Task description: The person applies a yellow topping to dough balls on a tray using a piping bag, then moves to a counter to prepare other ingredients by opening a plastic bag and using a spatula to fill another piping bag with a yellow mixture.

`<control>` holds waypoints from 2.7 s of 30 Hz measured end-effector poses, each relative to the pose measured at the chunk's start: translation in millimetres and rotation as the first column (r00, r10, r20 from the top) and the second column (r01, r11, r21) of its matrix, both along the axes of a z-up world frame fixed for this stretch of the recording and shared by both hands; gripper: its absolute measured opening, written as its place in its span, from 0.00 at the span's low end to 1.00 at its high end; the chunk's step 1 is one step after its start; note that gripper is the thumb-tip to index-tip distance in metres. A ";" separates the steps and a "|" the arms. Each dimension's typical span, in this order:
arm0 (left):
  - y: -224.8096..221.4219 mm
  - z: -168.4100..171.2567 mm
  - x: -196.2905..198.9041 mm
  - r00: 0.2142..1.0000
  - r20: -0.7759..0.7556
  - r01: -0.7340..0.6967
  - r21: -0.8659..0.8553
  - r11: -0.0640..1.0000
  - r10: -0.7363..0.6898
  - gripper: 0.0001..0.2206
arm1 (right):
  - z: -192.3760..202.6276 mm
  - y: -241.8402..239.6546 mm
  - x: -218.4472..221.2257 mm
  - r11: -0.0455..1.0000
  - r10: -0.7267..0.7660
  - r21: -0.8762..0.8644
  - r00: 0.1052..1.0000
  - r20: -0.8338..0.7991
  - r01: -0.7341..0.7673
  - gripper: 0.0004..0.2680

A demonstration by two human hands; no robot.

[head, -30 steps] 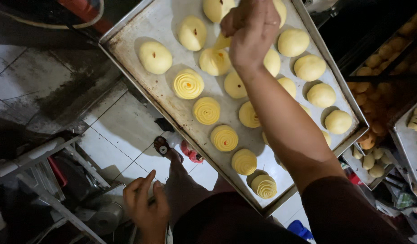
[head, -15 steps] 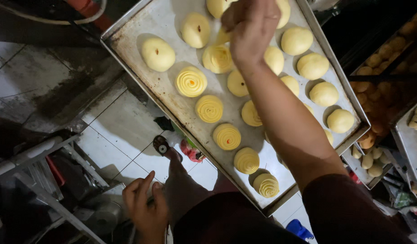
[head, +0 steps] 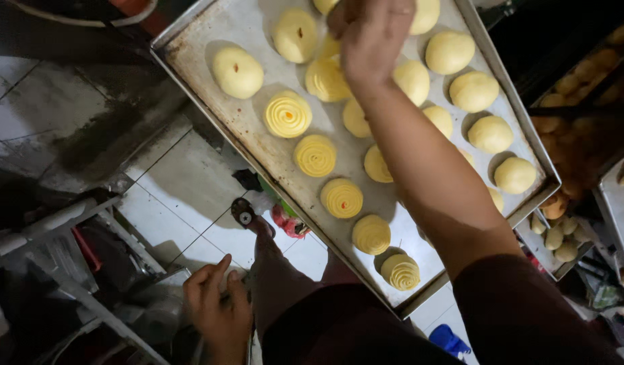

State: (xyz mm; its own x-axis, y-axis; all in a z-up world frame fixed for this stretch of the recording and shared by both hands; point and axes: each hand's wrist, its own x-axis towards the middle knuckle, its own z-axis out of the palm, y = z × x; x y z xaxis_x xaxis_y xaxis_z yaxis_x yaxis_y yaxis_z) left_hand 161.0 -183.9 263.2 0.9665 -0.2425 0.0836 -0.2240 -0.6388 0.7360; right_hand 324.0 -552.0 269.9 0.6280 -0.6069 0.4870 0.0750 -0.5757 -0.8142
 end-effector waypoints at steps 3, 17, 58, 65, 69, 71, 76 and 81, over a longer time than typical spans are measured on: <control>-8.9 8.3 1.2 0.997 0.069 -0.021 0.016 1.000 0.020 0.09 | 14.0 14.1 -17.5 0.888 -0.025 -0.459 0.999 -0.045 0.002 0.04; -16.7 4.8 -7.5 0.998 0.054 0.037 -0.092 0.995 -0.032 0.09 | 37.8 8.5 -82.6 0.907 -0.092 0.417 0.946 0.311 -0.048 0.18; 5.5 -6.8 -23.4 0.998 -0.064 0.014 -0.088 0.996 -0.020 0.10 | 39.4 14.3 -52.3 0.911 -0.143 0.413 0.940 0.310 0.002 0.16; 13.7 -5.1 -26.6 0.988 -0.150 -0.033 -0.071 0.997 0.022 0.10 | 28.7 12.6 -106.9 0.987 0.146 0.033 0.964 0.224 -0.157 0.15; 24.6 -11.3 -21.8 0.993 -0.120 -0.019 -0.052 0.998 0.013 0.10 | 46.9 10.5 -69.7 0.803 -0.232 0.591 0.872 0.431 -0.079 0.16; 31.0 -11.1 -17.2 0.989 -0.148 0.004 0.022 1.000 -0.001 0.11 | 59.8 16.7 -40.0 0.599 -0.319 0.775 0.828 0.462 -0.201 0.17; 35.5 -4.5 -19.6 0.984 -0.145 -0.114 -0.041 0.993 0.107 0.11 | 48.2 79.4 42.9 0.730 -0.117 0.641 0.881 0.459 -0.236 0.08; 53.1 -15.1 -24.0 0.974 -0.109 -0.196 0.029 0.980 0.198 0.10 | 29.3 103.2 74.8 0.769 0.028 0.571 0.908 0.419 -0.288 0.13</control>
State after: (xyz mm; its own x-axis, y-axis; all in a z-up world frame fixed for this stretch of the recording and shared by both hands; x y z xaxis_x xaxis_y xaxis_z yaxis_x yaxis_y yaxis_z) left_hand 137.0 -130.8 248.1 0.9984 -0.0472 -0.0297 -0.0100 -0.6758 0.7370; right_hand 398.8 -448.7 299.2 0.5958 -0.7599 0.2601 0.4824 0.0797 -0.8723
